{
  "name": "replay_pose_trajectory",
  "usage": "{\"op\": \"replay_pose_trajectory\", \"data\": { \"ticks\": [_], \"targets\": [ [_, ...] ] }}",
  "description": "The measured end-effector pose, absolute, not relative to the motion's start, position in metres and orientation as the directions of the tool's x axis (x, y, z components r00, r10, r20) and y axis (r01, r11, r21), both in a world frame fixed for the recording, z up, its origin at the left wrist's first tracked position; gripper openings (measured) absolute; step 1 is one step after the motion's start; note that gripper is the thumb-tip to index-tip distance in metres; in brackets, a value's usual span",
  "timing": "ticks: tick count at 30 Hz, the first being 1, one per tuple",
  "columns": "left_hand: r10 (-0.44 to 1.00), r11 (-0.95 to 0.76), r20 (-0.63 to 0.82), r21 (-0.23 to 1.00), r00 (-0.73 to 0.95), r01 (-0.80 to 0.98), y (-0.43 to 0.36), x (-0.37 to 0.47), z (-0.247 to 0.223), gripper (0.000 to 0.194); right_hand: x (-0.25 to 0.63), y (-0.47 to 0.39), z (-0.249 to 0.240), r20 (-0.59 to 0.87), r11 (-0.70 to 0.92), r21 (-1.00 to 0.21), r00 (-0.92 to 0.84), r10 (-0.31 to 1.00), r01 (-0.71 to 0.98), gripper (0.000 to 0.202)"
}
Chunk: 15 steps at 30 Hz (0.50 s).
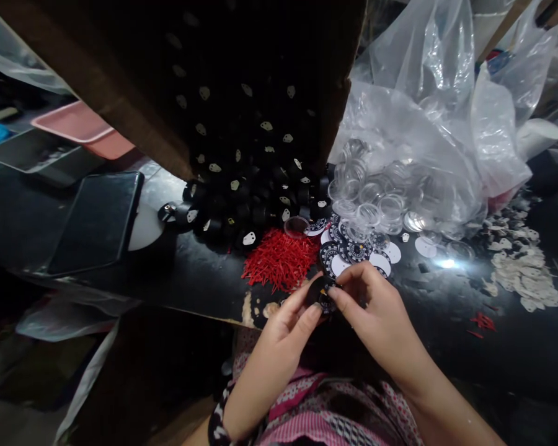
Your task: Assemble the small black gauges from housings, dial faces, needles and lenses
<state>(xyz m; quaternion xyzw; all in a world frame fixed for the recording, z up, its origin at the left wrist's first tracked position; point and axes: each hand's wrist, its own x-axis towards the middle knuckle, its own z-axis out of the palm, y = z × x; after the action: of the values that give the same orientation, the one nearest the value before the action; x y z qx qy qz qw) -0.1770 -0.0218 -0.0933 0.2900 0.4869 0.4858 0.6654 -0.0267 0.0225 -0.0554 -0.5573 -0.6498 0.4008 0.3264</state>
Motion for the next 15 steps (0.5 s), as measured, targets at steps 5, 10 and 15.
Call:
{"op": "replay_pose_trajectory", "data": {
  "ticks": [5,10,15],
  "targets": [
    [0.936,0.349,-0.350,0.908,0.037,-0.233,-0.026,-0.182,-0.091,0.030,-0.028,0.011,-0.057,-0.156,-0.012,-0.902,-0.300,0.941,0.432,0.017],
    [0.953,0.304,-0.304,0.952,0.002,-0.027,-0.039,-0.204,-0.101,0.030,-0.034,0.007,-0.058,-0.092,0.128,-0.873,-0.417,0.904,0.471,0.022],
    [0.900,0.334,-0.409,0.868,-0.149,-0.367,-0.037,-0.212,-0.105,0.028,-0.049,0.039,-0.064,0.048,0.422,-0.389,-0.440,0.897,0.819,0.017]
  ]
}}
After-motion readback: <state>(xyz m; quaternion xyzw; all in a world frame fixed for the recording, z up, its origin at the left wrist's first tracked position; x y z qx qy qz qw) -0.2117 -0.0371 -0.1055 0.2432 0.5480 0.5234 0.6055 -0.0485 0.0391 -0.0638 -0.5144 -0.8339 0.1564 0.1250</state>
